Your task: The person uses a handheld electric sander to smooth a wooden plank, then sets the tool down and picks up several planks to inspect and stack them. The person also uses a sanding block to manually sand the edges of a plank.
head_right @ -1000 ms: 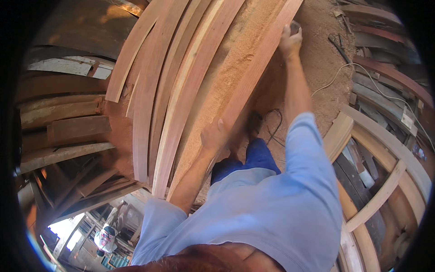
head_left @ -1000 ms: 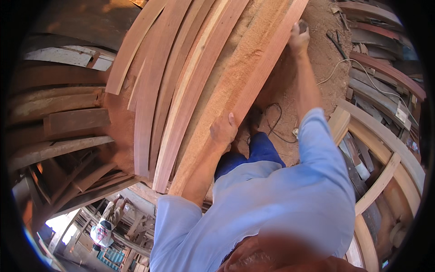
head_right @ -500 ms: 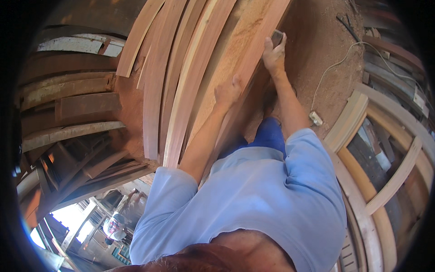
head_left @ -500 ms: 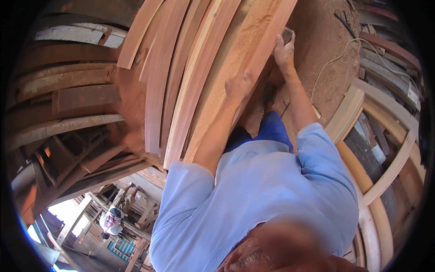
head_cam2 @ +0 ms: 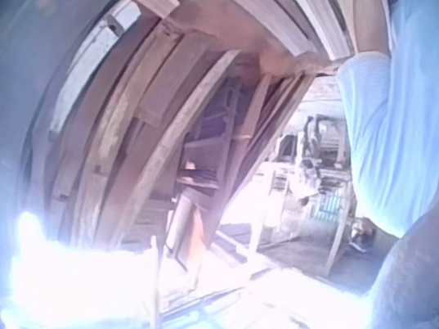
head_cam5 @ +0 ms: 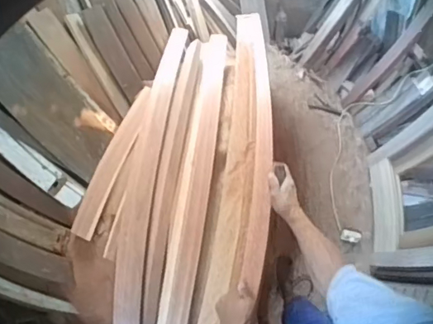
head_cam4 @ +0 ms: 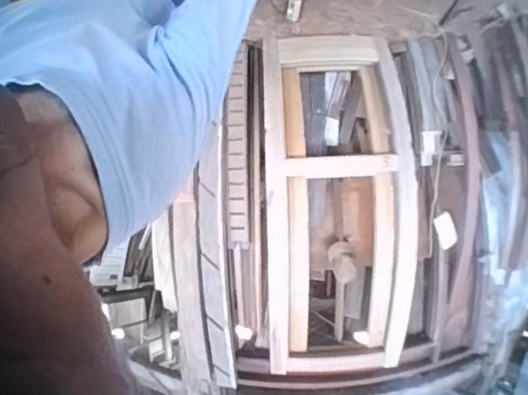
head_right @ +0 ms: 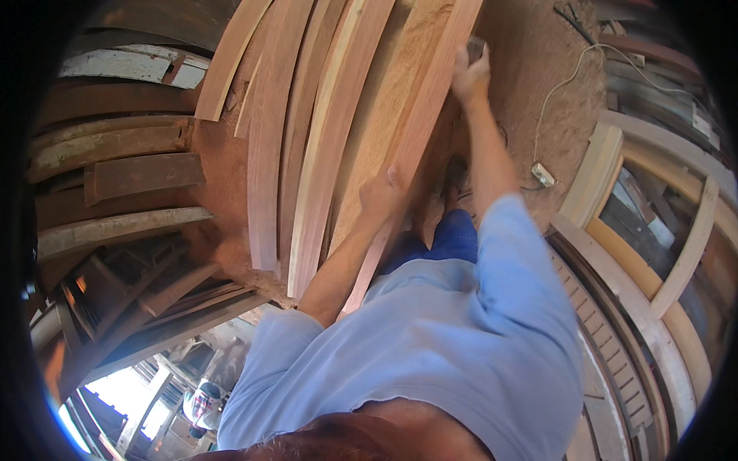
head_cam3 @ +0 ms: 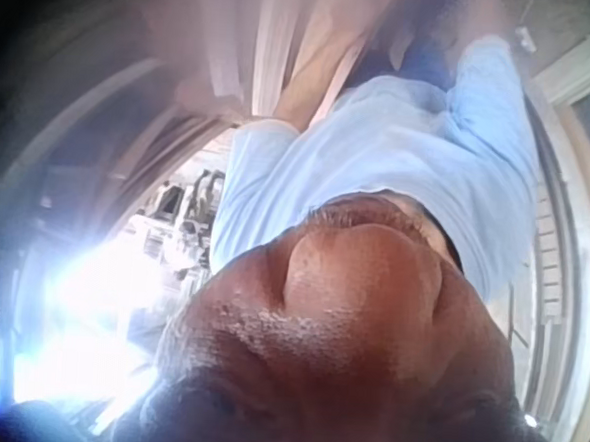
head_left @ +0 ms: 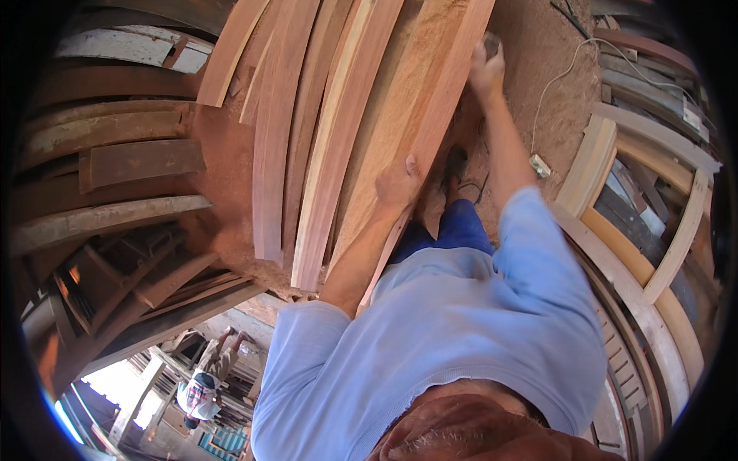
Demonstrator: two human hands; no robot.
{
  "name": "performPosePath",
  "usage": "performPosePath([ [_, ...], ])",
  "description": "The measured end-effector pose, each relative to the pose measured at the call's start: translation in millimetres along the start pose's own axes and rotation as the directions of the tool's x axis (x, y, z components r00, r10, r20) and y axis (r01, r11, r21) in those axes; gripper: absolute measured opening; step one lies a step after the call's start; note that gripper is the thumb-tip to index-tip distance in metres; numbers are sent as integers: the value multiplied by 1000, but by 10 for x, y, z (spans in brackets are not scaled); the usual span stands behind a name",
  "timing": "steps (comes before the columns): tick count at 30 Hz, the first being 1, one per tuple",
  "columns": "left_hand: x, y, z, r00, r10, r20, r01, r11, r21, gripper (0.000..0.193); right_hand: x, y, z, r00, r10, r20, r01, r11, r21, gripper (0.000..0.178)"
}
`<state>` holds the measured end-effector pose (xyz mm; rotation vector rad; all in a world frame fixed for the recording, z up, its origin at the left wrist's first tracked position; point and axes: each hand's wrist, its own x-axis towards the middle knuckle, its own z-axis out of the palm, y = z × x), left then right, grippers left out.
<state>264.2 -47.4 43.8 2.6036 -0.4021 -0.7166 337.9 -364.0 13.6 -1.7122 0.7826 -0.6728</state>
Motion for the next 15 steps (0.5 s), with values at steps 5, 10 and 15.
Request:
performPosePath([
  [5,-53,-1,-47,1000,9,-25,-10,999,-38,45,-257,-109,19,997,-37,66,34,998,53,54],
  [10,-60,51,-85,1000,5,-29,-7,998,-61,42,-1518,-210,159,996,86,30,-83,992,-95,80],
  [15,-58,30,-63,1000,-19,6,19,1000,-2,40,-134,15,111,999,-7,-36,5,998,-66,76],
])
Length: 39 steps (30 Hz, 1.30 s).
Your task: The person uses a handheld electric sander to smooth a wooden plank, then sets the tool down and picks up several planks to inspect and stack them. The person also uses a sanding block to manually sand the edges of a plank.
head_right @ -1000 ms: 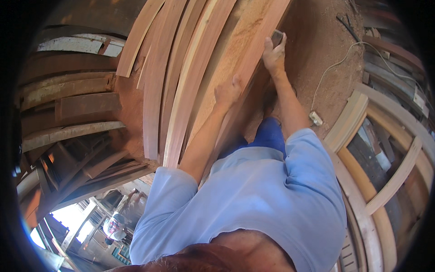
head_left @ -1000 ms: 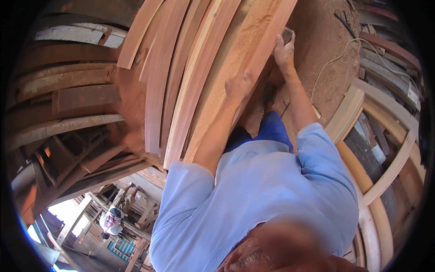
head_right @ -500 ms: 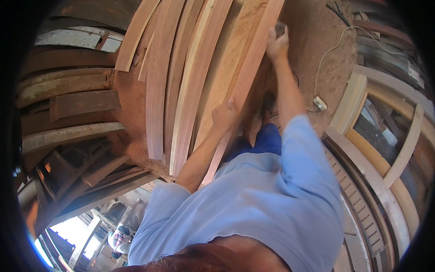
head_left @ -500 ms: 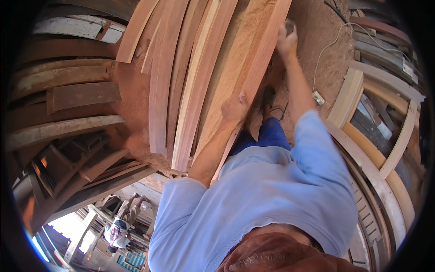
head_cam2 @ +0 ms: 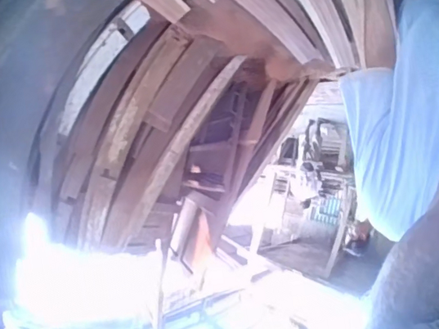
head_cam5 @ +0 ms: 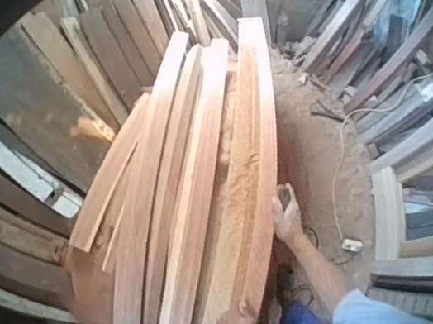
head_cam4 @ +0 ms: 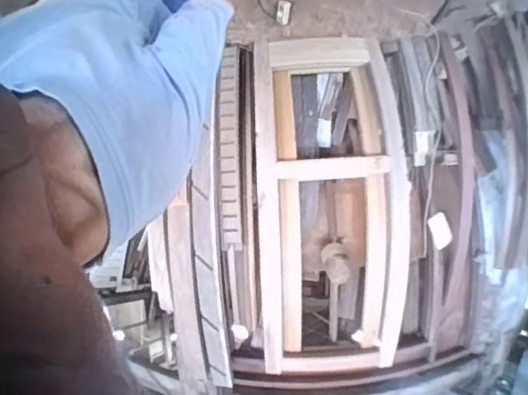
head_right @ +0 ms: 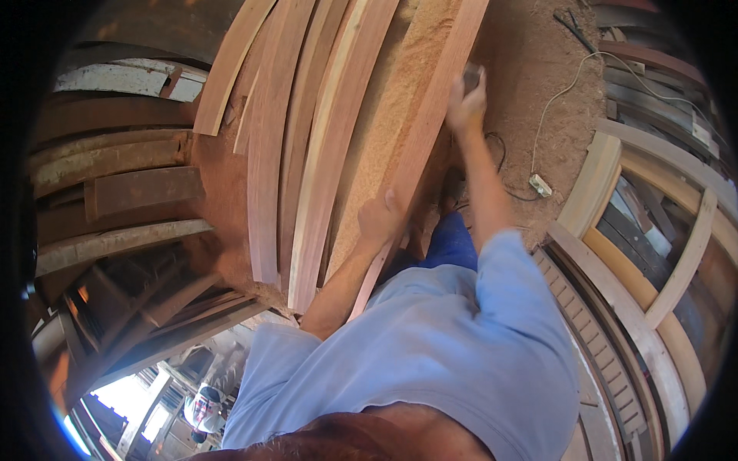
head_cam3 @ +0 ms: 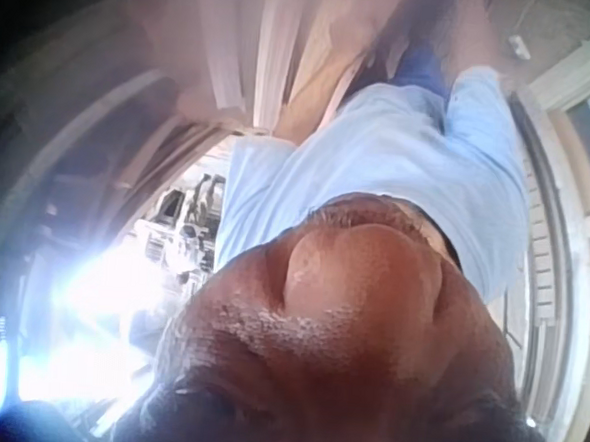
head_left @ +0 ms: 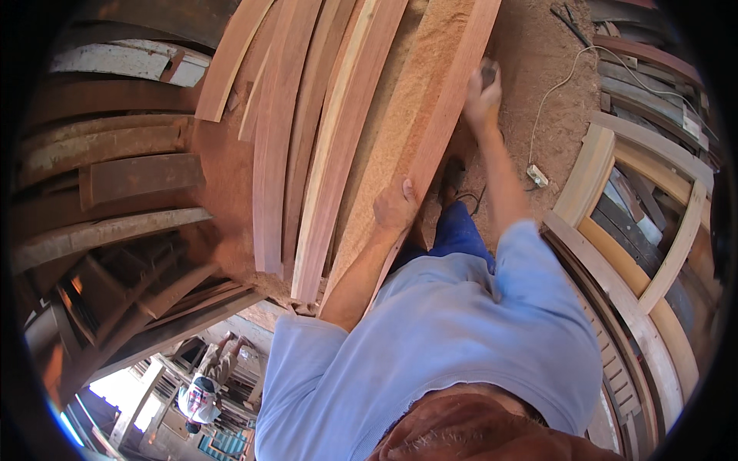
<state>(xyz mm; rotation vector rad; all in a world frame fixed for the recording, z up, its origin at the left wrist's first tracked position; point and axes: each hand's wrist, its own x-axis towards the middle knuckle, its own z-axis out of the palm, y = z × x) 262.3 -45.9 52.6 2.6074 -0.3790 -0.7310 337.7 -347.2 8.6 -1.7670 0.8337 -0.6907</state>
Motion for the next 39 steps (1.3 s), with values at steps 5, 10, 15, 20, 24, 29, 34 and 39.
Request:
performPosePath([
  [5,27,14,-6,999,-8,32,9,999,-38,41,1503,373,-66,985,166,-51,-172,971,-163,76],
  [10,-333,-424,-198,985,-171,6,167,954,-249,46,1432,392,-51,993,117,31,-114,990,-89,78],
  [15,-1673,-1867,-33,742,-630,228,582,775,247,69,1476,531,-32,999,25,-37,-28,997,-75,79],
  [20,-2565,-2325,293,527,-784,329,836,407,-368,56,1417,241,-81,994,113,8,-111,989,-99,83],
  [24,-2347,-1991,77,413,-839,354,880,267,-394,50,1385,171,-62,989,149,-18,-150,976,-160,83],
  [29,-2314,-1612,-219,403,-867,294,894,304,-329,51,1397,143,-86,986,162,29,-158,982,-108,85],
  [34,-2194,-1802,-62,543,-780,311,831,446,-334,54,1713,211,-90,972,234,-1,-232,965,-120,87],
  [39,-1714,-1834,176,828,-507,241,559,780,-281,58,1186,292,-99,977,127,174,-142,987,77,83],
])
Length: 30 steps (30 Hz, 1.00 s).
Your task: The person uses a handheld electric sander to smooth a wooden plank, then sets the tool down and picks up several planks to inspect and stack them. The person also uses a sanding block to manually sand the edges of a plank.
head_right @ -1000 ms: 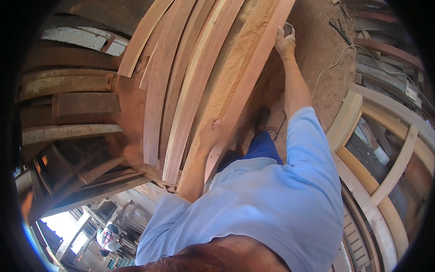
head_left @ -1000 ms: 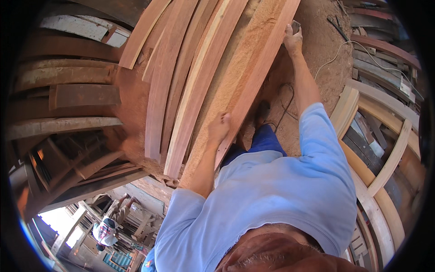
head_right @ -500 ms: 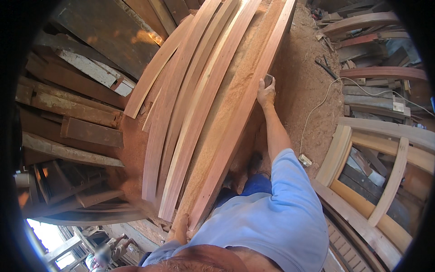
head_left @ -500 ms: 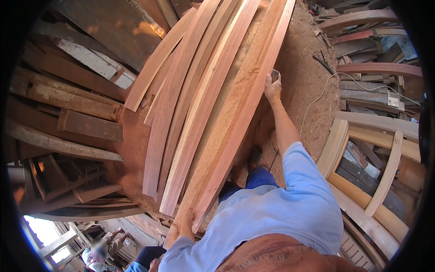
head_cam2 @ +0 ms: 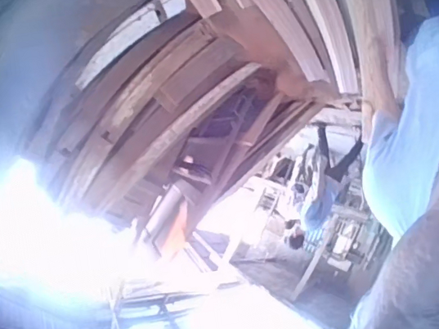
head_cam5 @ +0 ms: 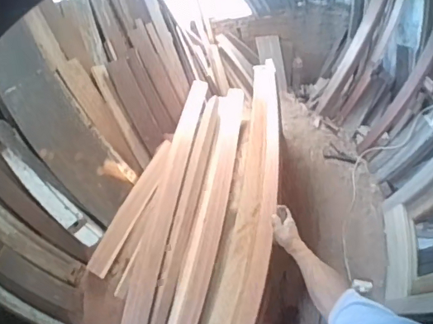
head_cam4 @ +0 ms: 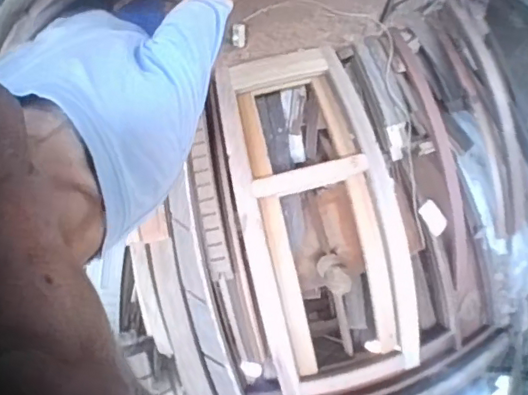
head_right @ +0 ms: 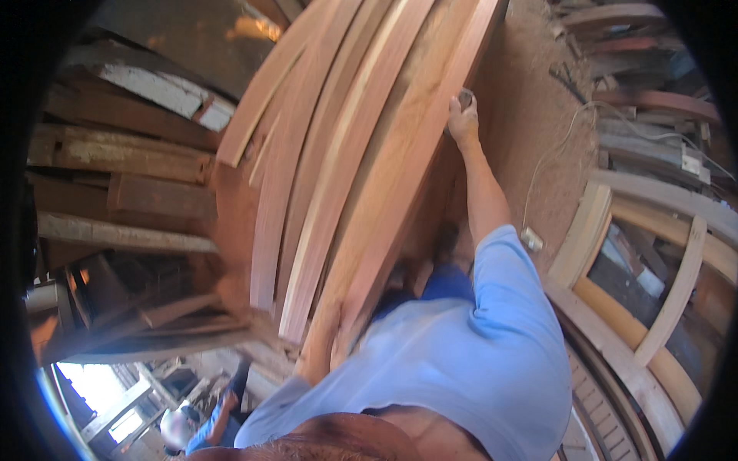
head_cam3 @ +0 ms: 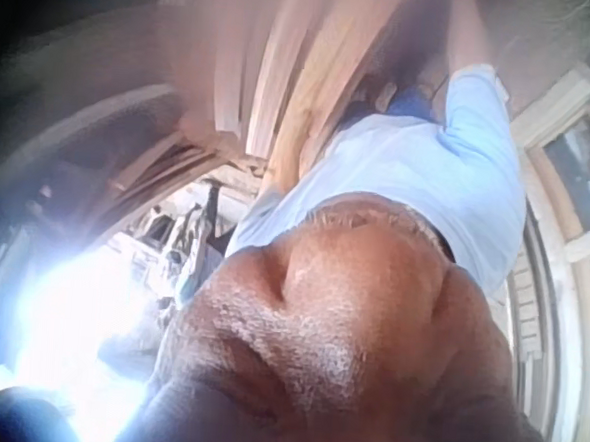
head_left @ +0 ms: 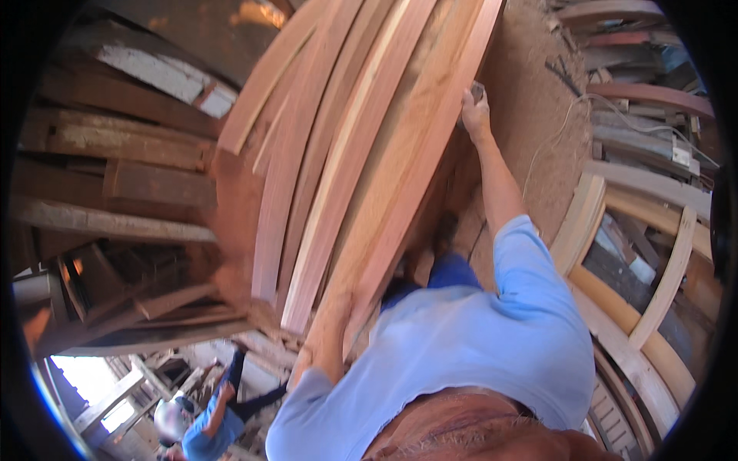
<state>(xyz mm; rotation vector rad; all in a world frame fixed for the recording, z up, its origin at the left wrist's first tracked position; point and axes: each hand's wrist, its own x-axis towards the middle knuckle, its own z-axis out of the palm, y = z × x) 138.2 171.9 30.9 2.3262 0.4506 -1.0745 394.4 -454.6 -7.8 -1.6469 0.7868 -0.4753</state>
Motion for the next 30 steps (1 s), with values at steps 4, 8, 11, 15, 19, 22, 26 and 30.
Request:
performPosePath([
  [4,132,387,51,972,232,-16,-231,971,59,61,-1185,-21,287,997,50,-56,-51,999,-15,85],
  [8,141,886,52,930,364,40,-359,886,294,64,-2665,-292,529,999,6,-48,-8,999,-49,90],
  [11,116,1069,171,892,453,-3,-433,854,288,63,-3051,-138,669,994,-13,-108,-1,993,-122,88],
  [15,187,1045,157,901,431,52,-419,831,367,61,-1854,1,556,959,-199,-200,199,980,-24,75],
  [19,218,1034,139,876,479,57,-469,818,334,59,-872,-82,240,983,-93,-161,67,985,-157,74],
  [22,203,1067,115,879,473,57,-463,820,337,59,-1047,109,286,981,-80,-174,53,987,-153,78],
  [26,171,952,152,902,428,57,-424,853,303,57,-2346,-150,535,1000,0,-9,0,1000,-11,87],
  [30,129,1092,59,887,454,86,-461,859,223,56,-4219,-127,860,999,-34,-30,31,992,-124,87],
])
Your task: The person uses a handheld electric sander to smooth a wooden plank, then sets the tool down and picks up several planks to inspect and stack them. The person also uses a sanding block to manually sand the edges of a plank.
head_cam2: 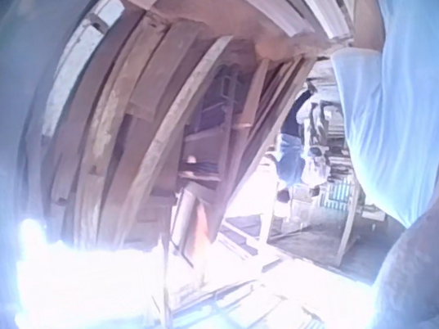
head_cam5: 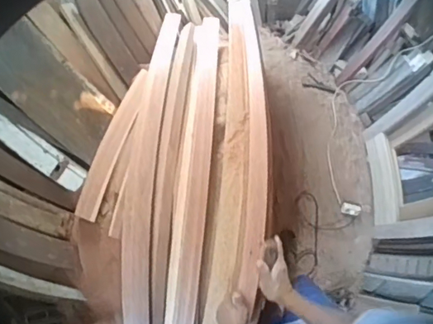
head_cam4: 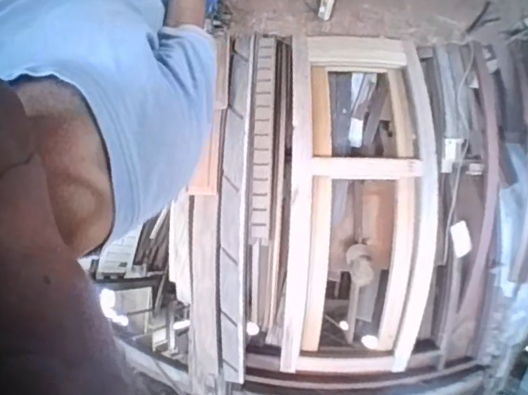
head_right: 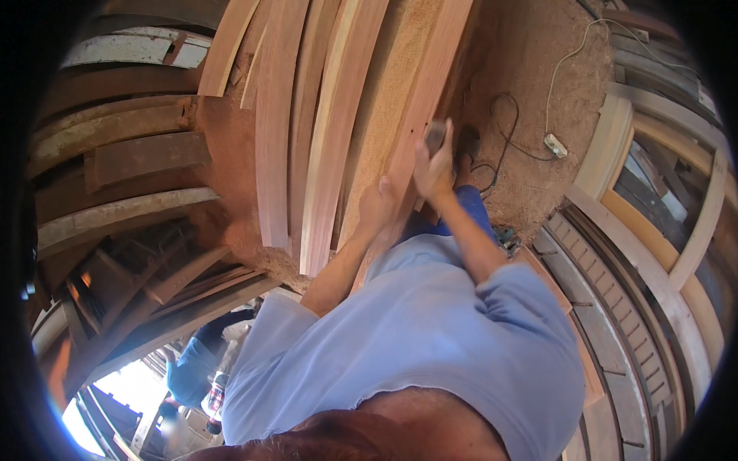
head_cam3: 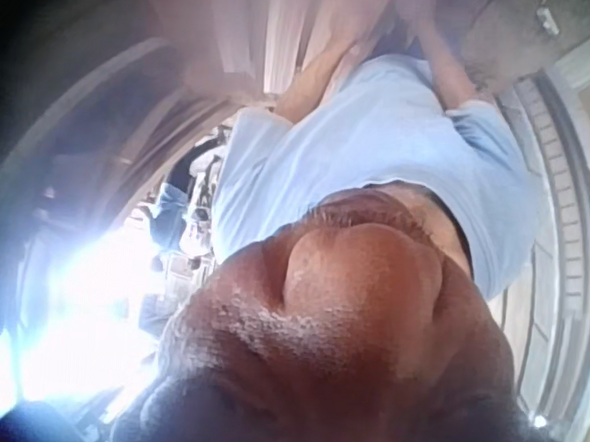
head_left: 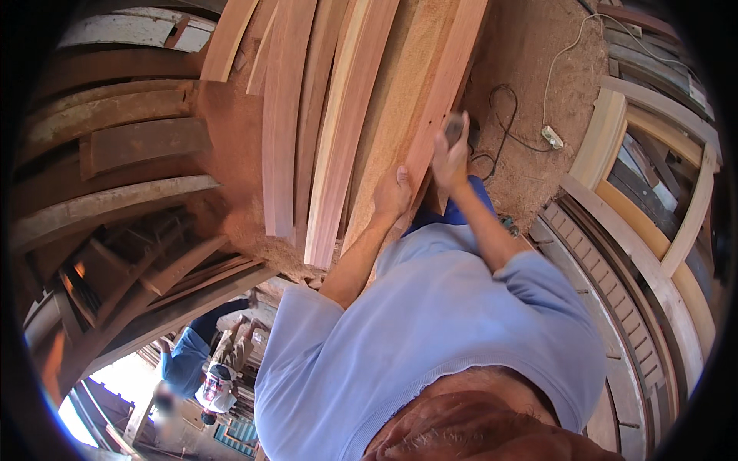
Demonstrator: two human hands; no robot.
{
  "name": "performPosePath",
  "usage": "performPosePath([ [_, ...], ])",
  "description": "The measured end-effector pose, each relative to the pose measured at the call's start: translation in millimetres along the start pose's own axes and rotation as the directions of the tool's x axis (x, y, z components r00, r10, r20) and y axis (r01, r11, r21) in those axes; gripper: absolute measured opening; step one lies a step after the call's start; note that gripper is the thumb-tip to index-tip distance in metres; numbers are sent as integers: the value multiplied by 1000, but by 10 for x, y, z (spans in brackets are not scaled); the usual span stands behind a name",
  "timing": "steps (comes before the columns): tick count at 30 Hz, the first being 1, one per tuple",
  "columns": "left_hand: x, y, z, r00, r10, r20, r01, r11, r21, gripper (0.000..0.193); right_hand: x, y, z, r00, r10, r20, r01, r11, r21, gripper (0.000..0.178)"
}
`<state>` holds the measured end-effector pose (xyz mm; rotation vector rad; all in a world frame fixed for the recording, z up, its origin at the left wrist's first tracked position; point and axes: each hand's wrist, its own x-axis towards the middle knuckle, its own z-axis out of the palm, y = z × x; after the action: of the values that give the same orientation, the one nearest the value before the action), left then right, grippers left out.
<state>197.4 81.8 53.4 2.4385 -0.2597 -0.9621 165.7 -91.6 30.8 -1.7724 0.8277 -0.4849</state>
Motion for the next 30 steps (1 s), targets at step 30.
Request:
performPosePath([
  [30,81,-217,-4,989,106,108,-94,990,-110,69,505,220,-21,1000,6,-24,-7,1000,-10,91],
])
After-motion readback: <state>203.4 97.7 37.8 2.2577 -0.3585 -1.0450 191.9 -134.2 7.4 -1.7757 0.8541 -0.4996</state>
